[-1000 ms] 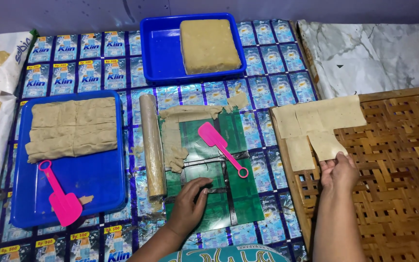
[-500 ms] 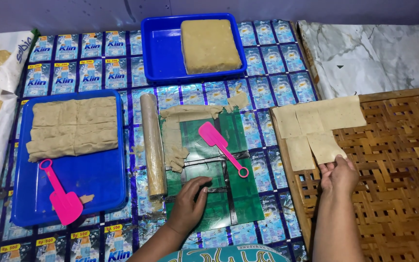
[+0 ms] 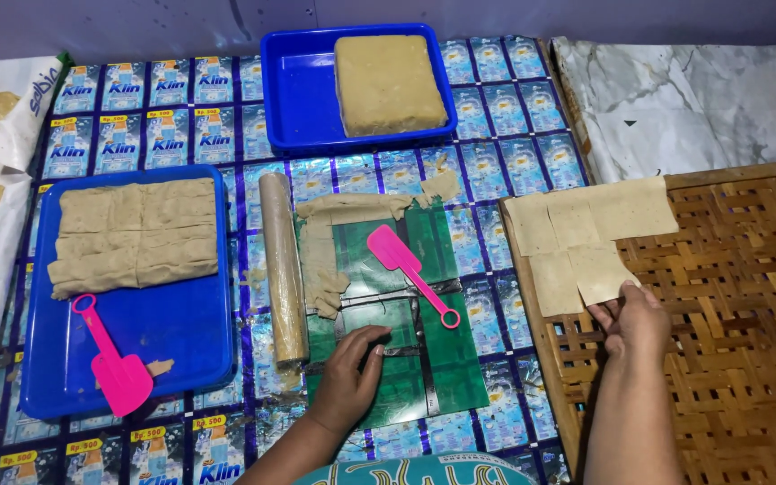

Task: Cutting and rolling dough sheets on a flat surface using a scraper and rolling pin.

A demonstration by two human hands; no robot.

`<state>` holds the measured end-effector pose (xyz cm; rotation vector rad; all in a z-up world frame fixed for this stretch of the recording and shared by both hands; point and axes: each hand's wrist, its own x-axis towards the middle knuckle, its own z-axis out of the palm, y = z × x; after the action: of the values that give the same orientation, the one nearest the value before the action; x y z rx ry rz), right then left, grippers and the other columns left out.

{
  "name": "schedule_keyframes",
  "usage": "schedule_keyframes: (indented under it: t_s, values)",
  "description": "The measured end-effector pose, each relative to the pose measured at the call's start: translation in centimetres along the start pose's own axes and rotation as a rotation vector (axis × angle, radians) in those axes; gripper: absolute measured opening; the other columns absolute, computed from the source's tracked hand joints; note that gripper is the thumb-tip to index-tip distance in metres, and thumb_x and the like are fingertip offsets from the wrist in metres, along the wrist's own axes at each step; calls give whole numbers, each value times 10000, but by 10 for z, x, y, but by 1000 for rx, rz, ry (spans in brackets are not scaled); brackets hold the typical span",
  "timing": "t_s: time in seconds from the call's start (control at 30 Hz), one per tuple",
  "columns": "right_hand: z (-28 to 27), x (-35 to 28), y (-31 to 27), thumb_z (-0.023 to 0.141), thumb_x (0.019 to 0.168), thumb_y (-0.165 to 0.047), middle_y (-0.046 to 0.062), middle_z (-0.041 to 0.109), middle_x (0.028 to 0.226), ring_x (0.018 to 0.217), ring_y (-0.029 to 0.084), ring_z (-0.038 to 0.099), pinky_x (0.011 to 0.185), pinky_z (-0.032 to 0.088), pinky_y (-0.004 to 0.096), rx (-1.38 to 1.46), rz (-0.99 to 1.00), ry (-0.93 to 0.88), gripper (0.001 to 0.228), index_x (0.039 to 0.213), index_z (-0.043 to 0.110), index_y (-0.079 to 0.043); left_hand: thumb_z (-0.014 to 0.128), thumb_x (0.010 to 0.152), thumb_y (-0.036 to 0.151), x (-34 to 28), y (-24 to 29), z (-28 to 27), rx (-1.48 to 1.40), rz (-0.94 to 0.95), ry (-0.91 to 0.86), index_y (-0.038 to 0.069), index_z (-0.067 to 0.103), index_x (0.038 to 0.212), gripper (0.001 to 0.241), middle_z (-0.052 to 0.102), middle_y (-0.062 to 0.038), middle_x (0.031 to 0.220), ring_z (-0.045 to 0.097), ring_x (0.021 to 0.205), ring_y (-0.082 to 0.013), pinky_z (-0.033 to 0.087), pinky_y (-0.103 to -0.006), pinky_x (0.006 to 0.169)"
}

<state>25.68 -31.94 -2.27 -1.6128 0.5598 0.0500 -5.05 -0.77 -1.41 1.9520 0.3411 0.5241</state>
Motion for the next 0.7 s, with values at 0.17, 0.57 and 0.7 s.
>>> schedule_keyframes:
  t_s: [0.17, 0.57, 0.7]
  values:
    - [2, -21, -16, 570, 1071, -178, 29, 615, 910, 712, 122, 689, 489, 455, 181, -224, 42, 34, 169, 1212, 581, -86, 581, 945, 71, 0, 0, 0, 1, -9, 3, 42, 669, 1205, 275, 717, -108, 1206, 710, 1041, -248, 551, -342, 904]
    - [-14, 21, 22, 650, 983, 7, 119, 604, 996, 737, 169, 645, 628, 630, 232, -250, -179, -12, 198, 1156, 553, 14, 585, 940, 55, 0, 2, 0, -2, -4, 5, 43, 668, 1205, 278, 715, -108, 1200, 710, 1027, -245, 552, -338, 890]
    - [-20, 32, 31, 655, 975, 15, 116, 574, 1023, 767, 184, 646, 642, 634, 247, -282, -210, -7, 233, 1191, 572, 39, 582, 938, 49, 1, 2, -1, -13, 2, 7, 39, 666, 1208, 283, 716, -107, 1192, 708, 1011, -242, 551, -330, 878]
